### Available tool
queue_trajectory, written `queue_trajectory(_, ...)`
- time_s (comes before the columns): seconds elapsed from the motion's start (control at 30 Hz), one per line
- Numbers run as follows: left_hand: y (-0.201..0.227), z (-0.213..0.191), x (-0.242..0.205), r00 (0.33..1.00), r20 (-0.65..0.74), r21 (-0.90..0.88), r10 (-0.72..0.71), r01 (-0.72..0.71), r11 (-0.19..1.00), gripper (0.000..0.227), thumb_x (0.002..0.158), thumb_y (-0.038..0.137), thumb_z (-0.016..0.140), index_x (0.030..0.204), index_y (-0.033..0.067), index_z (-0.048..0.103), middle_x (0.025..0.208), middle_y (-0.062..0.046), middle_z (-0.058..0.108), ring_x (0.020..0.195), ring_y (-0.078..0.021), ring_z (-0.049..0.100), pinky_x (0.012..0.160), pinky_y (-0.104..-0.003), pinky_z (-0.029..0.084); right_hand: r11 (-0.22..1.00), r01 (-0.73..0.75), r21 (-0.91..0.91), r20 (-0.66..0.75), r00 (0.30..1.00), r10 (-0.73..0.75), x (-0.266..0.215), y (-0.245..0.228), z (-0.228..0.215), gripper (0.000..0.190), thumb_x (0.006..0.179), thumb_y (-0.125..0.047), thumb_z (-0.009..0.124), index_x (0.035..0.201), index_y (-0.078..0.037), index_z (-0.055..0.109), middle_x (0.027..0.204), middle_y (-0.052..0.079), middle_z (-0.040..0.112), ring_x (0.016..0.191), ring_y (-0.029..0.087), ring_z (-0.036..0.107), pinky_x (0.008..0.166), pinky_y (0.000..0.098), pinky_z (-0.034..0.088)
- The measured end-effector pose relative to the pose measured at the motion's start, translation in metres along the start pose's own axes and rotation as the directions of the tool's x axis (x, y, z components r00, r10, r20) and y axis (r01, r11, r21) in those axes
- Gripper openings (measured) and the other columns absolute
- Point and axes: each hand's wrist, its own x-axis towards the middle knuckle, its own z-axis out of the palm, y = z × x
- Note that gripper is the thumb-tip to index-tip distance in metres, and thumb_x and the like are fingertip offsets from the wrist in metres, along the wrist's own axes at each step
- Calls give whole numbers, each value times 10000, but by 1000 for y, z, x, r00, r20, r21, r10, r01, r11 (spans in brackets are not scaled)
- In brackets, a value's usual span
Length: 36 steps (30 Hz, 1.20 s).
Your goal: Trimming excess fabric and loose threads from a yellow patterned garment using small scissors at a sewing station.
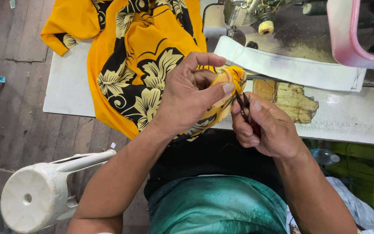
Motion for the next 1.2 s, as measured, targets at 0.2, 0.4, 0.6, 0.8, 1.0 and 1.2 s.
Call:
queue_trajectory(0.2, -2, 1, 0, 999, 16, -7, 28, -28, 1000, 343, 851, 44, 780, 1152, 80, 619, 763, -47, 741, 607, -32, 602, 556, -167, 491, 1000, 1, -19, -10, 1000, -1, -1, 0, 0, 396, 1058, -411, 448, 1090, -25, 530, 644, 52, 420, 450, 110, 308, 404, 246, 280)
queue_trajectory(0.4, 1, 3, -1, 1000, 15, 21, 20, -20, 1000, 343, 843, 66, 781, 1147, 81, 624, 796, -59, 763, 640, -45, 645, 572, -174, 525, 999, 12, -36, 12, 1000, -12, -2, -1, -1, 400, 1052, -421, 459, 1076, -28, 528, 647, 51, 418, 447, 112, 306, 399, 245, 271)
queue_trajectory(0.6, -4, 3, -1, 999, 13, 29, 53, -53, 998, 313, 840, 73, 787, 1115, 94, 639, 790, -47, 753, 648, -31, 635, 595, -166, 524, 1000, -9, -9, -4, 1000, 9, -3, 1, -4, 411, 1040, -434, 474, 1080, -29, 529, 640, 55, 414, 446, 111, 303, 395, 241, 259)
queue_trajectory(0.8, -7, 3, 1, 998, 19, 29, 62, -63, 998, 318, 838, 70, 793, 1111, 92, 632, 814, -64, 757, 652, -43, 634, 590, -173, 525, 1000, -24, 6, 1, 1000, 24, -3, 0, -4, 397, 1051, -421, 451, 1075, -31, 525, 639, 48, 429, 437, 104, 314, 393, 239, 274)
queue_trajectory(1.0, -6, 5, 0, 999, 15, 45, 51, -52, 998, 301, 831, 76, 798, 1081, 96, 631, 808, -62, 763, 654, -48, 652, 586, -178, 540, 998, -10, -57, 11, 1000, 11, -3, -1, -5, 404, 1045, -429, 452, 1077, -31, 516, 639, 45, 432, 438, 101, 312, 391, 236, 284)
queue_trajectory(1.2, -7, 6, 0, 999, -4, 49, 53, -53, 997, 273, 829, 55, 809, 1022, 110, 625, 743, -24, 708, 613, -30, 585, 552, -171, 489, 997, -23, -72, 13, 1000, 24, -4, -3, -6, 399, 1051, -421, 433, 1075, -31, 515, 625, 50, 433, 426, 109, 324, 394, 235, 310)
